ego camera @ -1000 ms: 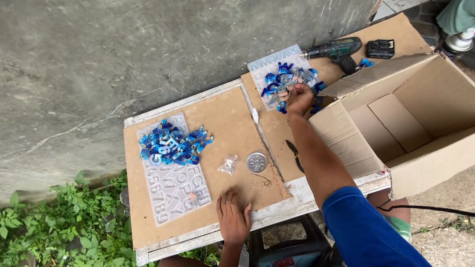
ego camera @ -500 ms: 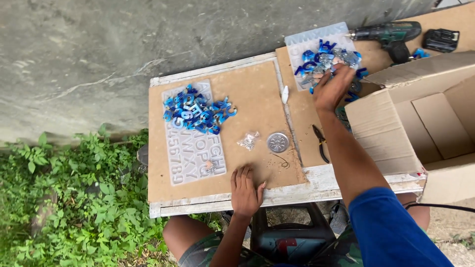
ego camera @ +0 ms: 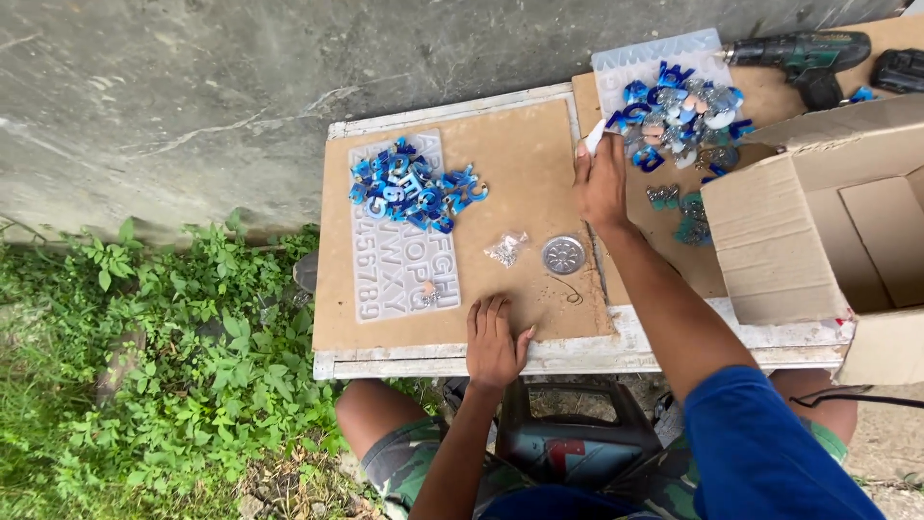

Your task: Assembling keychains by attaching resin letters to metal rings using jump rings, pliers, and glue.

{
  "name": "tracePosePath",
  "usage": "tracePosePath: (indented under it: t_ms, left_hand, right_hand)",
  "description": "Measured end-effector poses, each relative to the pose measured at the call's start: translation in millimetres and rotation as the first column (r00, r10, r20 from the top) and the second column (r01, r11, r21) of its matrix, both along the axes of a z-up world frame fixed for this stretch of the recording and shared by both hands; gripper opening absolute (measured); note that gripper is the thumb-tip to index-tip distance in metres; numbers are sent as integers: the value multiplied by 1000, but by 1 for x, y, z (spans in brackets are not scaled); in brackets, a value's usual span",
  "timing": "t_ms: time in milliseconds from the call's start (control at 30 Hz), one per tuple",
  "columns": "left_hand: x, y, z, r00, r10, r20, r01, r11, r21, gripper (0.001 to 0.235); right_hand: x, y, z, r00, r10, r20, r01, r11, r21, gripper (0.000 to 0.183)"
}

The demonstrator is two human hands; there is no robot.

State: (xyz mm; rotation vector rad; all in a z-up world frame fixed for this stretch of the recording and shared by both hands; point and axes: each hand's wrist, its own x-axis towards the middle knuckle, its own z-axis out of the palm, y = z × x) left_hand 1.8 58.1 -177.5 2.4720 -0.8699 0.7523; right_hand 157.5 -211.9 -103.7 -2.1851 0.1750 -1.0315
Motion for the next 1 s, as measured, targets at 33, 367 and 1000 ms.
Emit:
tracePosePath:
  t_ms: [33, 367, 1000]
  left_hand:
    - [0, 1, -4, 1000, 4, -3, -4, 1000, 4, 60]
    - [-19, -15, 72, 827, -366, -427, 71, 821, -566, 64]
    - [-22, -65, 174, 595, -681, -427, -255, 344, -904, 15]
  right_hand:
    - [-11, 2, 5, 1000, 4, -3, -4, 1000, 4, 23]
    - [-191, 43, 37, 529, 698, -483, -434, 711, 553, 23]
    - [-201, 71, 17, 574, 671, 469, -407, -263, 875, 33]
